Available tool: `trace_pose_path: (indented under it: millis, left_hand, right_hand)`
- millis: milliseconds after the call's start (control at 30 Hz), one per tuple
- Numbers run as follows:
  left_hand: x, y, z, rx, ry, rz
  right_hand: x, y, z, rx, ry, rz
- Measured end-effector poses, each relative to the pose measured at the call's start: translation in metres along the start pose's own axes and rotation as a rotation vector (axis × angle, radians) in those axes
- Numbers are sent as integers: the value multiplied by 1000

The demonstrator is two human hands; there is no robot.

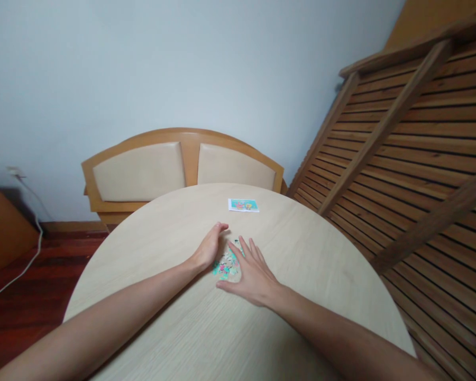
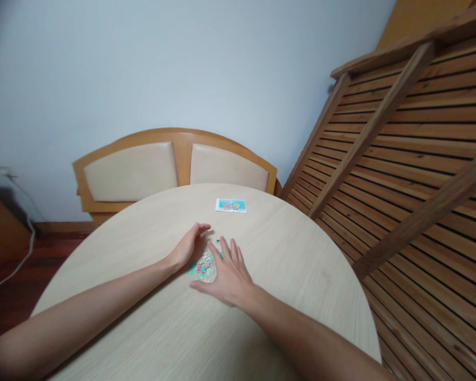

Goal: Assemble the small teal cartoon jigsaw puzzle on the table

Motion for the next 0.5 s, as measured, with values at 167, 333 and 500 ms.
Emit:
trace_pose_path:
  millis: [167,333,500]
  left_hand:
    - [-3,6,-15,-77,156,-37]
    - [-16,31,-73,-290,313,13]
    - [-30,43,-132,-436,420,25]
  right_hand:
    - [18,62,5,-105,-3,-113]
    - [63,116,14,-190,8,-223]
    - [95,163,22,-167,140,-308]
Point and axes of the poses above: each hand's wrist, its own y-axis towards the middle knuckle, its own z-axis out of the palm, x = y × z, the point moved 6 cm from there along y, towards the middle knuckle, and after that the axes turned 8 degrees about -y, right-handed, at the moved point
